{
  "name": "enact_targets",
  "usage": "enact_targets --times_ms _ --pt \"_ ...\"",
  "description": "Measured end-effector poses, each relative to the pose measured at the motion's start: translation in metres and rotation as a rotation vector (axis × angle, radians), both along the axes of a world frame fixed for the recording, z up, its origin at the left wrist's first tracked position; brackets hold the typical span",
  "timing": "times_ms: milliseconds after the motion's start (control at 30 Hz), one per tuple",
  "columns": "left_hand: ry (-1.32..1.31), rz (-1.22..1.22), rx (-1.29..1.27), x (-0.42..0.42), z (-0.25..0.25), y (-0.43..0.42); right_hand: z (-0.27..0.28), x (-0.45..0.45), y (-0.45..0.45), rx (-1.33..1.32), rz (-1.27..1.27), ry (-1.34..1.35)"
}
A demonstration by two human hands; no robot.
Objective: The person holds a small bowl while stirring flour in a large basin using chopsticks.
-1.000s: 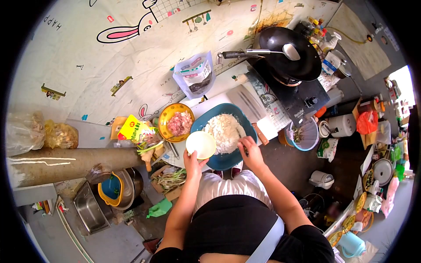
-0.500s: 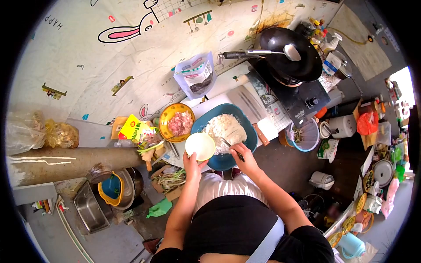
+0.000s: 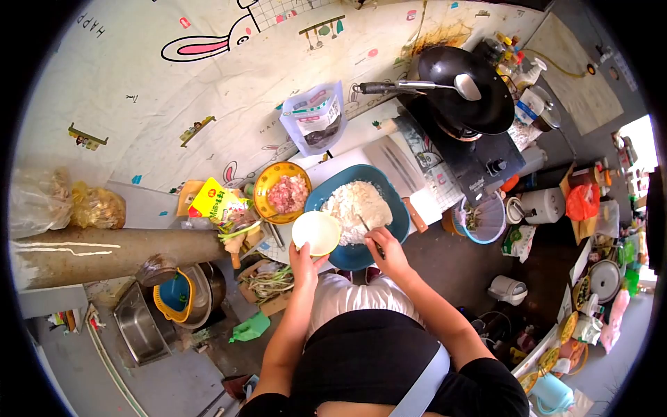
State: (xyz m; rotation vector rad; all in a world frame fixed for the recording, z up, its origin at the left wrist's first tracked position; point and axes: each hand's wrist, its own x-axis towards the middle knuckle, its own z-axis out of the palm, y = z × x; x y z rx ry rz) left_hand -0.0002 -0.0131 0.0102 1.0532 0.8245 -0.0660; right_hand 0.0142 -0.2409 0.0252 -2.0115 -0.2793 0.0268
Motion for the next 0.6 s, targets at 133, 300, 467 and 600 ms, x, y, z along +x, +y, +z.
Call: enact_targets --times_ms 133,300,467,600 --pt "-0.013 -0.002 0.003 -0.002 -0.003 0.002 0.005 0.003 0.001 0.067 0.013 0.032" --pt "-0.010 0.004 -0.007 -0.008 -0.002 0.009 0.008 0.006 -0.003 0.026 -0.045 0.072" --pt "-0.031 0.017 -0.030 -0.015 0.001 0.015 0.011 -0.003 0.023 0.070 0.134 0.023" --pt "-0.023 0.020 -0.037 -0.018 -0.002 0.019 -0.007 -0.004 0.032 0.117 0.222 0.039"
